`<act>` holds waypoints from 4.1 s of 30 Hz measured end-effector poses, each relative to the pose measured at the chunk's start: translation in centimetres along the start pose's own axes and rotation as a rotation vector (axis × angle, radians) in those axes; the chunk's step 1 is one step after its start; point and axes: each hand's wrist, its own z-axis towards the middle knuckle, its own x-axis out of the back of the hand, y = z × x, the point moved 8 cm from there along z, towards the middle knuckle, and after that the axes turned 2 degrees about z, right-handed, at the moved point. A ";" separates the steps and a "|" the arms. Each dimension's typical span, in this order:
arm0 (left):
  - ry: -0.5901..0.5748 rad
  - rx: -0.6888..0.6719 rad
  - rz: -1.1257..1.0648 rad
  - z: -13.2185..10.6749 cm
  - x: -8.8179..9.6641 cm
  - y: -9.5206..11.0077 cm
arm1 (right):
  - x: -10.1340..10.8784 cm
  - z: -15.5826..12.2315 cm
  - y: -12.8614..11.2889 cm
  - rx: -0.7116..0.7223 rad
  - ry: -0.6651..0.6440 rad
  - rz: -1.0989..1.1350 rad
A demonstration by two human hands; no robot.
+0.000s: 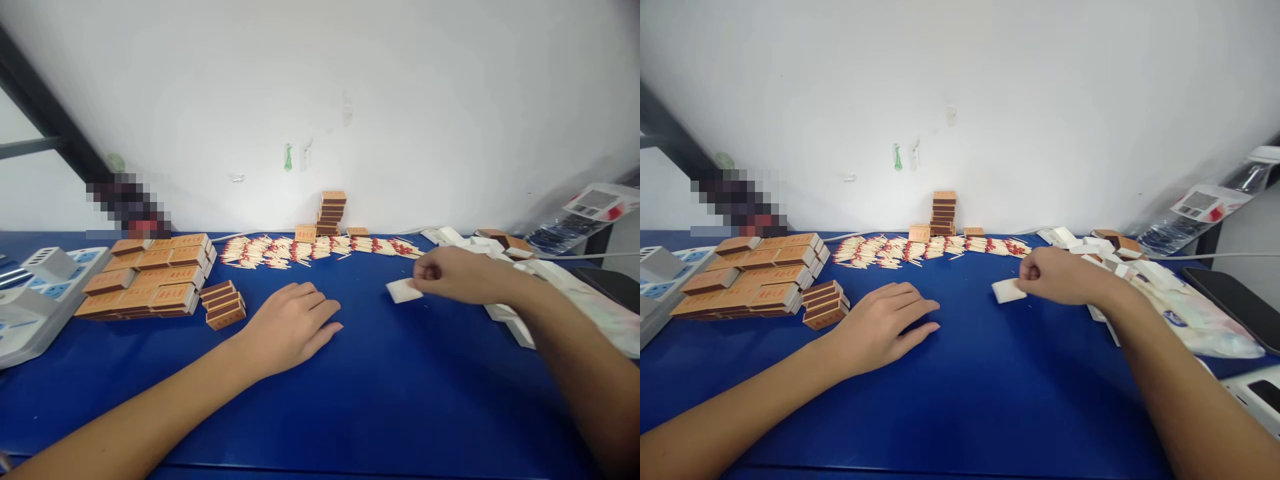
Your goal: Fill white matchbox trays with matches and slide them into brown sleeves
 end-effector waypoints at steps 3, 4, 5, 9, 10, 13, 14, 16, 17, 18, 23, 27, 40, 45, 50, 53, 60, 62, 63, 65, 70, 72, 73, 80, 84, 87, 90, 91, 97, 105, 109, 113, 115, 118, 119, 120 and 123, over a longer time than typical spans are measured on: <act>0.056 0.131 -0.048 0.2 -0.1 -0.9 | -2.6 0.2 -4.2 0.091 -0.114 0.165; 0.060 0.165 -0.067 0.2 -0.3 -1.2 | -3.2 0.2 -5.1 0.115 -0.140 0.213; 0.058 0.191 -0.087 0.2 -0.6 -1.4 | -3.5 0.3 -5.5 0.129 -0.149 0.248; 0.022 0.247 -0.160 0.2 -1.9 -2.2 | -0.5 1.3 -1.8 0.037 0.135 0.139; 0.009 0.258 -0.175 0.1 -2.1 -2.4 | 0.7 1.4 -0.2 -0.003 0.242 0.046; -0.021 0.284 -0.213 0.1 -2.6 -3.0 | 2.2 2.2 4.3 -0.119 0.291 -0.083; -0.024 0.285 -0.223 0.1 -2.6 -3.1 | 2.0 2.5 5.2 -0.123 0.259 -0.072; -0.025 0.275 -0.239 0.3 -2.6 -3.2 | 1.5 3.0 5.8 -0.097 0.196 -0.021; -0.025 0.268 -0.247 0.4 -2.6 -3.2 | 1.3 3.1 5.8 -0.082 0.177 -0.001; -0.028 0.264 -0.256 0.4 -2.7 -3.2 | 1.0 3.2 5.7 -0.071 0.163 0.014; -0.029 0.269 -0.292 0.4 -2.9 -3.5 | 0.2 3.2 4.8 -0.046 0.083 0.066; -0.002 0.255 -0.305 0.1 -2.4 -3.5 | -0.1 2.6 4.3 -0.025 0.006 0.089; 0.019 0.268 -0.323 0.0 -1.9 -3.8 | -2.5 1.0 -2.9 0.208 -0.039 0.201; 0.020 0.270 -0.324 0.0 -1.6 -3.7 | -3.9 0.8 -4.1 0.237 -0.053 0.205; 0.021 0.266 -0.318 0.1 -1.5 -3.5 | -2.9 0.1 -5.2 0.276 -0.054 0.198; 0.017 0.264 -0.327 0.1 -1.5 -3.4 | -3.3 -0.1 -5.4 0.275 -0.123 0.171; 0.014 0.254 -0.327 -0.1 -1.7 -3.4 | -3.9 -0.3 -5.0 0.271 -0.136 0.170; 0.011 0.256 -0.328 -0.1 -1.7 -3.4 | -3.9 -0.3 -5.0 0.271 -0.140 0.163; 0.011 0.257 -0.328 -0.1 -1.7 -3.4 | -3.9 -0.3 -5.1 0.272 -0.141 0.164; 0.012 0.259 -0.327 0.0 -1.7 -3.4 | -3.9 -0.3 -5.4 0.279 -0.136 0.173; 0.010 0.262 -0.338 0.0 -1.8 -3.4 | -3.9 0.0 -6.2 0.299 -0.075 0.179; 0.009 0.257 -0.339 0.0 -1.8 -3.3 | -3.9 0.1 -6.4 0.307 -0.053 0.171; 0.009 0.255 -0.339 0.0 -1.8 -3.3 | -3.9 0.1 -6.5 0.311 -0.052 0.170; 0.008 0.253 -0.325 0.0 -1.7 -3.4 | -4.3 0.1 -6.4 0.318 -0.073 0.203; 0.026 0.258 -0.308 0.0 -1.6 -3.4 | -3.3 0.0 -6.5 0.332 0.036 0.204; 0.038 0.240 -0.283 0.0 -1.5 -3.2 | -2.7 -0.6 -7.6 0.361 0.127 0.221; 0.069 0.205 -0.249 0.2 -1.2 -2.7 | -3.1 -1.5 -9.4 0.428 0.153 0.214; 0.080 0.194 -0.237 0.3 -1.1 -2.6 | -3.5 -1.7 -9.9 0.450 0.152 0.203; 0.094 0.173 -0.214 0.4 -0.9 -2.1 | -5.2 -2.4 -11.0 0.506 0.151 0.126; 0.084 0.182 -0.238 0.3 -1.0 -2.3 | -3.2 -1.5 -8.9 0.449 0.063 0.209; 0.075 0.201 -0.265 0.1 -1.2 -2.6 | -3.6 -0.9 -6.8 0.338 -0.174 0.261; 0.090 0.204 -0.266 0.1 -1.2 -2.7 | -4.5 -0.8 -6.1 0.268 -0.300 0.245; 0.095 0.201 -0.262 0.1 -1.1 -2.7 | -4.2 -0.5 -5.3 0.232 -0.280 0.219; 0.097 0.196 -0.263 0.1 -1.1 -2.6 | -2.7 0.2 -3.1 0.139 -0.183 0.177; 0.095 0.196 -0.266 0.1 -1.0 -2.6 | -2.2 0.4 -2.2 0.098 -0.156 0.167; 0.091 0.197 -0.269 0.1 -1.0 -2.6 | -1.9 0.6 -1.4 0.063 -0.142 0.159; 0.084 0.198 -0.271 0.1 -1.1 -2.6 | -1.7 0.8 -0.1 0.021 -0.144 0.150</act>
